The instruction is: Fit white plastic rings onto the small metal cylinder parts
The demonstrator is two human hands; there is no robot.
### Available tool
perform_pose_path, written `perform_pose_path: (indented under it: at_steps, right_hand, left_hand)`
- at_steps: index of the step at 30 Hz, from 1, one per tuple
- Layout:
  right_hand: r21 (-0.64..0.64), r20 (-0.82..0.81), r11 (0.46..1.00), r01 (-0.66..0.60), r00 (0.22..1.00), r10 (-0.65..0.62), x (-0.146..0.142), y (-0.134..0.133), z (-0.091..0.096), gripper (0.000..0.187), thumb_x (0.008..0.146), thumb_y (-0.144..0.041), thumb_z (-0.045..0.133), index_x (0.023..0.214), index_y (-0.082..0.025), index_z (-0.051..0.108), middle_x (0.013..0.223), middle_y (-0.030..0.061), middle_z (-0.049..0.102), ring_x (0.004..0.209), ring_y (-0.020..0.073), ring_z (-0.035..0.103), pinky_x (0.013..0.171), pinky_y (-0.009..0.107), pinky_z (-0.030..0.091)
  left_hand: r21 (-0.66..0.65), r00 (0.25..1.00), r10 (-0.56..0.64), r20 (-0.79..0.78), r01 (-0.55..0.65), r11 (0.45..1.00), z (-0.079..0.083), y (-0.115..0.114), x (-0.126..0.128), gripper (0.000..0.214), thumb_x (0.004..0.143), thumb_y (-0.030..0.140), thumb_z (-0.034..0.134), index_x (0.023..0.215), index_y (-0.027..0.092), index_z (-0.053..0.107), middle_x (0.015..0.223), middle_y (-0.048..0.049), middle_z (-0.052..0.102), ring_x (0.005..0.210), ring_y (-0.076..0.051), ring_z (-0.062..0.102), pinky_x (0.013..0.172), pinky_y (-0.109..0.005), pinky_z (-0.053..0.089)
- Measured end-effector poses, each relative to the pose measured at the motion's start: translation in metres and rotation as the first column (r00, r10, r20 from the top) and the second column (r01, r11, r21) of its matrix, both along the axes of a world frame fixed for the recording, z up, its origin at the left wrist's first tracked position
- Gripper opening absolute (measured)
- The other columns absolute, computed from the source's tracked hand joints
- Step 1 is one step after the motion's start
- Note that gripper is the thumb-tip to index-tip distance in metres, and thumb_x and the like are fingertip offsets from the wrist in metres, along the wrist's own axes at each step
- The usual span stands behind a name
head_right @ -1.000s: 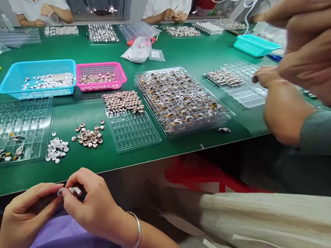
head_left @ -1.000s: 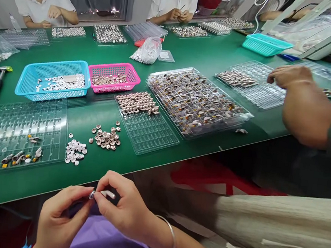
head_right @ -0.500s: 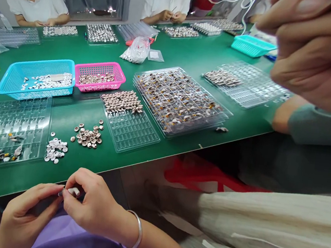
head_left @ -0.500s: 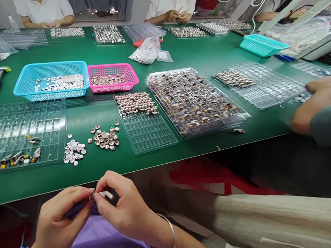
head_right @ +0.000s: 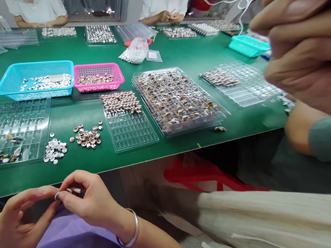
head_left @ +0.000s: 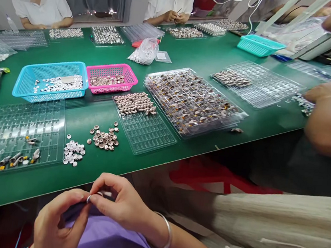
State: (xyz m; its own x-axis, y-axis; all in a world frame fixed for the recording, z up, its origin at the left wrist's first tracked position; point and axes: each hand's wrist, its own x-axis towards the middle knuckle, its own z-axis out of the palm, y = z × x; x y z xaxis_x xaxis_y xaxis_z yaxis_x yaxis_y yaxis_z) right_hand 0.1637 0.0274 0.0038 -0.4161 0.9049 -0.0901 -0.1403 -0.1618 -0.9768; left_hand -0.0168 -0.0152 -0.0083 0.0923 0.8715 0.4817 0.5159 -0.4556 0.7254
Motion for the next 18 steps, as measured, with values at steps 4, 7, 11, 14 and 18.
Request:
perform_pose_path:
  at_steps: [4,7,11,14,18]
  right_hand:
    - [0.079,0.051,0.996,0.045,0.997,-0.049,0.000,-0.002,-0.004,0.008,0.080,-0.023,0.066,0.078,-0.016,0.063,0.071,-0.0017,0.056,0.061,0.0099,0.049,0.057,0.023,0.040]
    - [0.237,0.110,0.970,0.056,0.990,-0.084,0.002,-0.005,-0.002,0.005,0.083,-0.022,0.064,0.082,-0.018,0.063,0.075,-0.0003,0.057,0.066,0.0117,0.052,0.063,0.024,0.043]
    - [0.428,0.155,0.903,0.038,0.981,-0.115,0.005,-0.009,-0.002,0.005,0.088,-0.018,0.056,0.084,-0.019,0.059,0.079,0.0021,0.057,0.072,0.0141,0.053,0.067,0.025,0.044]
    - [0.496,0.207,0.867,0.033,0.966,-0.155,0.009,-0.007,-0.006,0.007,0.088,-0.015,0.050,0.084,-0.019,0.054,0.080,0.0033,0.055,0.075,0.0155,0.053,0.067,0.026,0.044]
    - [0.475,0.274,0.879,0.046,0.941,-0.198,0.020,0.003,-0.013,0.007,0.090,-0.017,0.049,0.085,-0.018,0.055,0.080,0.0034,0.057,0.073,0.0151,0.054,0.066,0.026,0.044]
  left_hand:
    - [-0.049,0.999,0.004,0.049,-0.001,0.999,0.004,0.003,0.002,0.043,0.076,0.011,0.073,0.113,0.026,0.057,0.091,0.0003,0.076,0.080,-0.016,0.076,0.078,-0.024,0.063]
    - [-0.103,0.990,-0.003,0.142,0.018,0.995,0.006,0.003,0.004,0.040,0.079,0.012,0.072,0.112,0.026,0.056,0.087,0.0013,0.076,0.077,-0.016,0.076,0.076,-0.025,0.063]
    - [-0.192,0.964,0.041,0.264,0.010,0.981,0.001,0.004,0.010,0.029,0.081,0.018,0.072,0.103,0.026,0.054,0.079,0.0033,0.076,0.070,-0.014,0.075,0.068,-0.021,0.062]
    - [-0.262,0.961,0.013,0.275,0.062,0.963,-0.005,0.012,0.013,0.026,0.085,0.025,0.071,0.098,0.027,0.049,0.075,0.0047,0.076,0.066,-0.014,0.074,0.064,-0.021,0.061]
    - [-0.253,0.981,-0.102,-0.162,0.059,0.966,-0.007,0.050,0.008,0.018,0.092,0.041,0.058,0.096,0.024,0.057,0.072,0.0028,0.075,0.061,-0.014,0.072,0.058,-0.022,0.058]
